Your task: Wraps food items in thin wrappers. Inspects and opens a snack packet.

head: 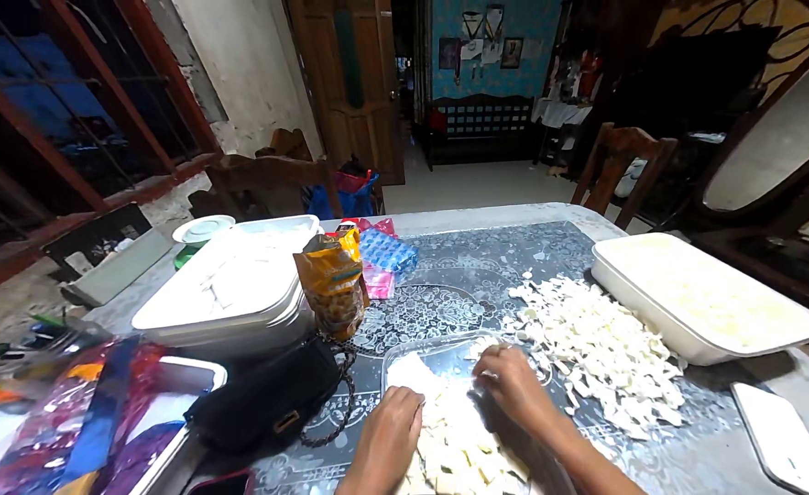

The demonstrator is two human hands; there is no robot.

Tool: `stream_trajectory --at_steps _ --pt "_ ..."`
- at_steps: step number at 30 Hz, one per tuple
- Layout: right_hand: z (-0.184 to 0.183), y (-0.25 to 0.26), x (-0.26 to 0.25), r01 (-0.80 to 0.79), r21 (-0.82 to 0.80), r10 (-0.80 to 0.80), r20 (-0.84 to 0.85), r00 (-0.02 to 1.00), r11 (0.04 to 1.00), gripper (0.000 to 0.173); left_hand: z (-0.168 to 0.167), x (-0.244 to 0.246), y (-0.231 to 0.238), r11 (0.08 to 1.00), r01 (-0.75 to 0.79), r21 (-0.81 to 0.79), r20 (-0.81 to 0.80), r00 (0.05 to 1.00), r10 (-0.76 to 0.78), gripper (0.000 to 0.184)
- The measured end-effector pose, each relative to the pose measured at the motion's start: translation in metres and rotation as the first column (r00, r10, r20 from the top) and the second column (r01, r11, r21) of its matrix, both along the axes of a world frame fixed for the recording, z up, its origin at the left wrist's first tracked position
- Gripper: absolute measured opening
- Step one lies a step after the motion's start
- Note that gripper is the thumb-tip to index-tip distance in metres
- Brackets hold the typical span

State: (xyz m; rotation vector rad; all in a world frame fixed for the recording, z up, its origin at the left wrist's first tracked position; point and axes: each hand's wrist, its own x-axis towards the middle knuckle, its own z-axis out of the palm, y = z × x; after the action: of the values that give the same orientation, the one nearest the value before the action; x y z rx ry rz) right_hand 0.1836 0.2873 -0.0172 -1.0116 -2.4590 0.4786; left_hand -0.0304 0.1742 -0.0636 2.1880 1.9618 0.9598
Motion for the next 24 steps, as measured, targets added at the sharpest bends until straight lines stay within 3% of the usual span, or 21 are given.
stream_trajectory --at_steps 3,9,12,17,21,24 --pt "-0.014 -0.010 -0.013 -0.151 -0.105 0.151 -0.005 0.988 0.983 0.018 0.002 -0.001 0.000 1.000 -0.008 0.000 0.019 1.000 0.008 0.018" --pt "0.004 -0.023 -0.018 -0.057 -0.287 0.109 0.169 0.980 0.956 0.042 0.023 0.016 -0.015 0.997 -0.019 -0.069 0.067 0.997 0.024 0.016" --pt "0.002 -0.028 -0.023 -0.027 -0.391 0.118 0.212 0.970 0.920 0.039 0.032 0.025 -0.020 0.984 0.009 -0.175 0.127 0.992 0.014 0.016" --pt "-0.004 -0.018 -0.020 -0.046 -0.569 0.075 0.028 0.997 0.821 0.024 0.042 0.012 -0.015 0.878 0.116 -0.464 0.359 0.931 0.066 0.016" --pt "0.005 -0.015 -0.011 -0.056 -0.495 -0.041 -0.183 0.982 0.867 0.023 0.042 0.001 -0.012 0.926 0.108 -0.363 0.605 0.783 0.146 0.017" --pt "0.005 -0.023 -0.013 -0.220 -0.541 -0.061 -0.453 0.889 0.812 0.015 0.038 0.004 -0.011 0.969 0.047 -0.241 0.740 0.655 0.152 0.021"
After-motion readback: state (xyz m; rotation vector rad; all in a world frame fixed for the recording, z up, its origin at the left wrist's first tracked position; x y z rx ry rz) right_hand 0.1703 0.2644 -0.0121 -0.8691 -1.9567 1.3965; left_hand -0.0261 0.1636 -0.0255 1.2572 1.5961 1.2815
